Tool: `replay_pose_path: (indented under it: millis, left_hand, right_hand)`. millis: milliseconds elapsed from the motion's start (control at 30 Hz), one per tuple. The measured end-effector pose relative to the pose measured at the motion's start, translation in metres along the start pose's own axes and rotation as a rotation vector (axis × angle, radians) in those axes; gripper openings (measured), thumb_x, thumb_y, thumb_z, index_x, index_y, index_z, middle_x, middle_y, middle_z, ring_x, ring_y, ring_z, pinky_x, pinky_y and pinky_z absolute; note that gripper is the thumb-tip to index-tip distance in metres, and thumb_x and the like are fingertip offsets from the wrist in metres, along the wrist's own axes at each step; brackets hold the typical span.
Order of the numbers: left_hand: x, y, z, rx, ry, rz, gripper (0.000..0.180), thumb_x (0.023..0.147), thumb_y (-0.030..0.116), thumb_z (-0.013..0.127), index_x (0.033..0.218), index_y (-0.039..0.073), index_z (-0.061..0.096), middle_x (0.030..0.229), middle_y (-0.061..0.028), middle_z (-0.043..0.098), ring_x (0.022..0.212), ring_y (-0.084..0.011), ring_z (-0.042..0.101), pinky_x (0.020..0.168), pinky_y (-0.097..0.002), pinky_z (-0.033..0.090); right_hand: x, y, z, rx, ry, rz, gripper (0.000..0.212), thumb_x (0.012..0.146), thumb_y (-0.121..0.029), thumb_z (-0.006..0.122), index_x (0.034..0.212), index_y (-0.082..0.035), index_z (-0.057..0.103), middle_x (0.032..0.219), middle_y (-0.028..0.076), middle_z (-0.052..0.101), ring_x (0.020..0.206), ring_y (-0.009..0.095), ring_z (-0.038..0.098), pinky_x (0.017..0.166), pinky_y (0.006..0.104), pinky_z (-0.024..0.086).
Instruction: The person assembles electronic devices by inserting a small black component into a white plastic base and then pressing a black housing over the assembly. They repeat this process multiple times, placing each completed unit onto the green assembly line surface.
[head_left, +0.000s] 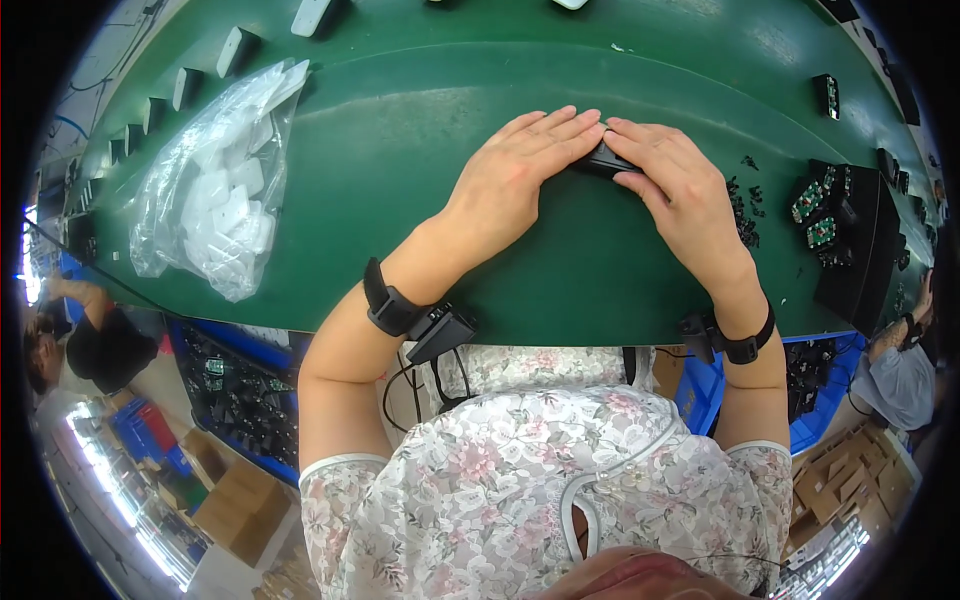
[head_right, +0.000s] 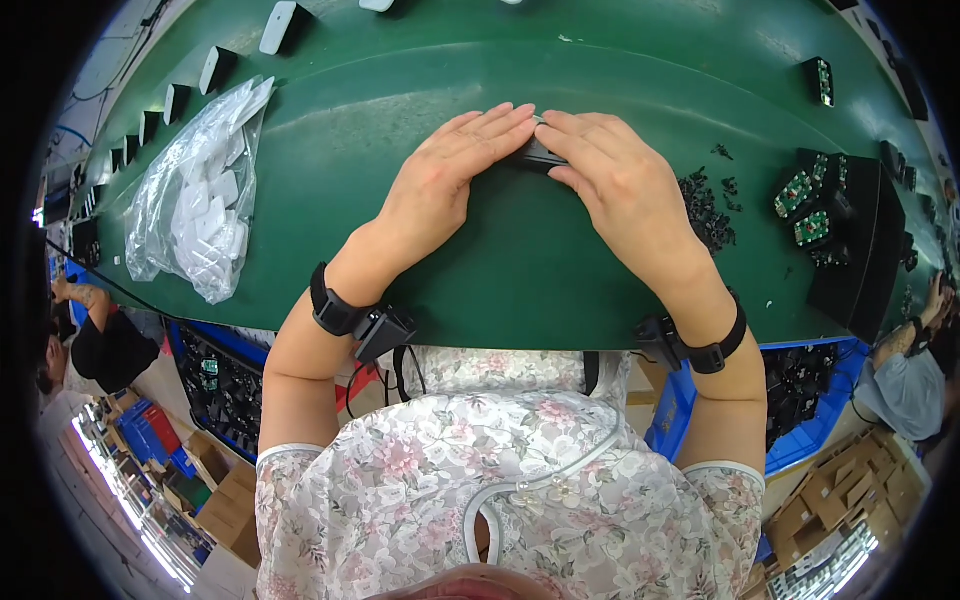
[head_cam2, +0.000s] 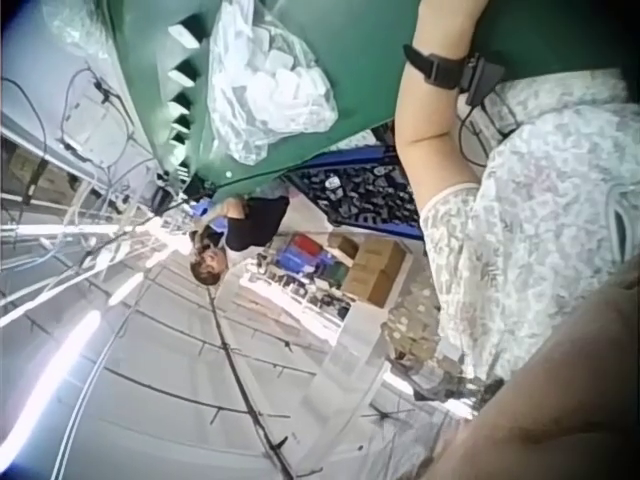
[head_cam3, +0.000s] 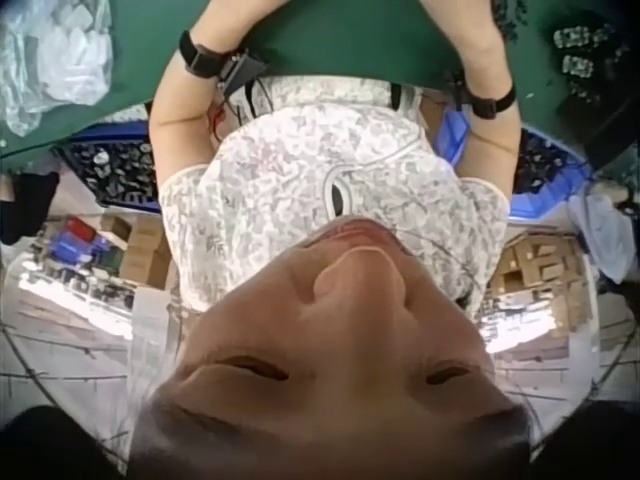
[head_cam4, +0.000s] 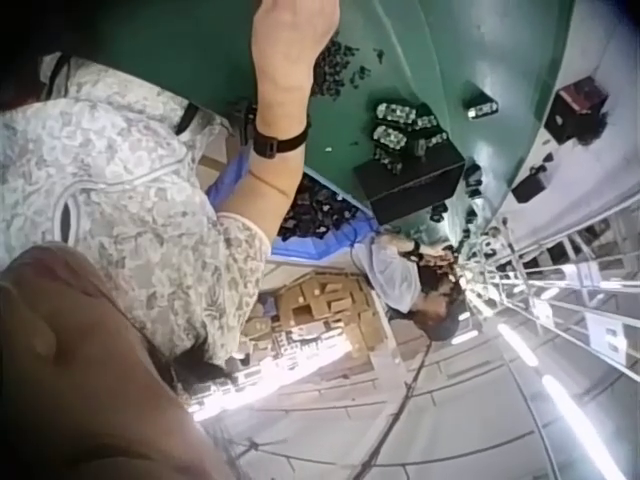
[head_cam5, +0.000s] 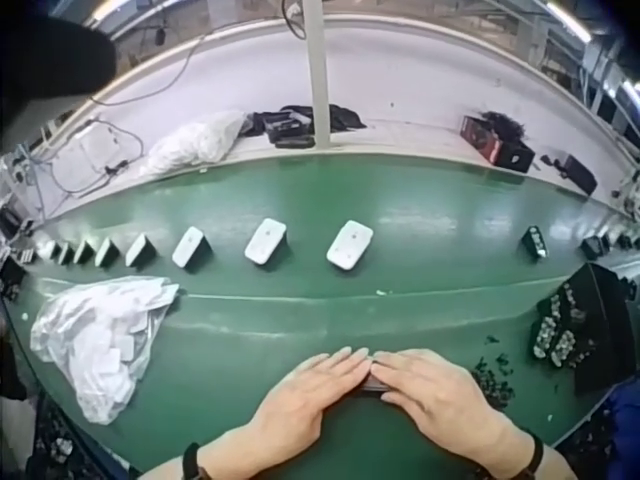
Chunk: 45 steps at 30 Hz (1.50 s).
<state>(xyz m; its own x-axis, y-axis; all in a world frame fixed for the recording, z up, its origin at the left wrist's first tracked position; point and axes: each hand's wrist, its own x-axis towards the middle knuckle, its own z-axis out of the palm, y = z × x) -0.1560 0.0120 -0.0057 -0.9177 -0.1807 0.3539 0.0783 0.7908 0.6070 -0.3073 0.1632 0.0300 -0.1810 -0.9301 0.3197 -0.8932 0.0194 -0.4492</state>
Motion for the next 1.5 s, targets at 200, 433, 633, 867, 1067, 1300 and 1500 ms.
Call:
replay_pose_path:
  millis: [200,433,633,867,1067,1300,1500]
  left_hand:
    - [0.01,0.006,-0.002,-0.06,0.047,0.021,0.06,0.074,-0.015,0.045,0.128,0.009,0.054,0.135,-0.0084,0.053,0.126,-0.0269,0.048,0.106,-0.042,0.037]
    - [0.009,0.0,-0.001,0.004,-0.023,0.005,0.064,0.073,-0.016,0.042,0.129,0.012,0.056,0.135,-0.006,0.054,0.128,-0.0247,0.048,0.109,-0.0431,0.033]
    - [0.01,-0.002,-0.005,0.033,-0.05,-0.003,0.066,0.072,-0.016,0.041,0.13,0.013,0.055,0.136,-0.0048,0.053,0.128,-0.0232,0.048,0.11,-0.0428,0.032]
    - [0.008,0.006,-0.004,0.238,-0.035,0.099,0.056,0.073,0.001,0.064,0.128,0.006,0.054,0.132,-0.0077,0.056,0.123,-0.024,0.051,0.103,-0.041,0.04]
    - [0.038,-0.001,0.016,0.297,0.083,0.16,0.049,0.071,0.01,0.071,0.115,-0.002,0.055,0.105,-0.0131,0.061,0.097,-0.0297,0.058,0.084,-0.0364,0.049]
    - [0.139,-0.024,0.041,-0.111,0.169,-0.152,0.037,0.088,0.025,0.064,0.107,-0.007,0.063,0.079,-0.016,0.069,0.063,-0.0165,0.066,0.062,-0.0288,0.052]
    - [0.204,-0.082,0.053,-0.796,-0.03,-0.349,0.03,0.096,0.022,0.052,0.092,-0.005,0.065,0.071,-0.0109,0.068,0.058,-0.0151,0.063,0.049,-0.0244,0.048]
  right_hand:
    - [-0.002,-0.003,-0.008,0.06,0.088,0.052,0.034,0.076,0.001,0.069,0.109,-0.002,0.065,0.114,0.012,0.065,0.104,0.028,0.062,0.089,0.0359,0.049]
    - [-0.007,-0.005,0.003,0.015,0.094,0.081,0.033,0.074,0.001,0.07,0.107,-0.001,0.066,0.114,0.011,0.065,0.102,0.029,0.062,0.088,0.0362,0.049]
    - [-0.007,-0.008,0.01,-0.056,0.12,0.038,0.034,0.074,0.0,0.071,0.107,-0.001,0.065,0.115,0.01,0.065,0.1,0.029,0.062,0.084,0.0356,0.051]
    - [-0.011,-0.002,0.013,-0.087,0.19,0.002,0.036,0.074,-0.001,0.071,0.109,-0.002,0.065,0.115,0.011,0.065,0.098,0.029,0.063,0.083,0.035,0.051]
    - [0.012,0.039,-0.018,0.336,-0.065,0.219,0.031,0.082,-0.009,0.068,0.112,-0.004,0.065,0.11,0.009,0.066,0.094,0.022,0.064,0.083,0.0318,0.05]
    - [-0.027,0.078,-0.073,0.138,0.498,0.479,0.02,0.086,-0.013,0.066,0.105,-0.006,0.069,0.09,0.001,0.067,0.08,0.009,0.058,0.075,0.0228,0.046]
    - [-0.05,0.089,-0.044,0.074,0.181,0.599,0.019,0.08,-0.001,0.068,0.097,-0.001,0.063,0.082,0.002,0.058,0.075,0.012,0.053,0.067,0.0222,0.043]
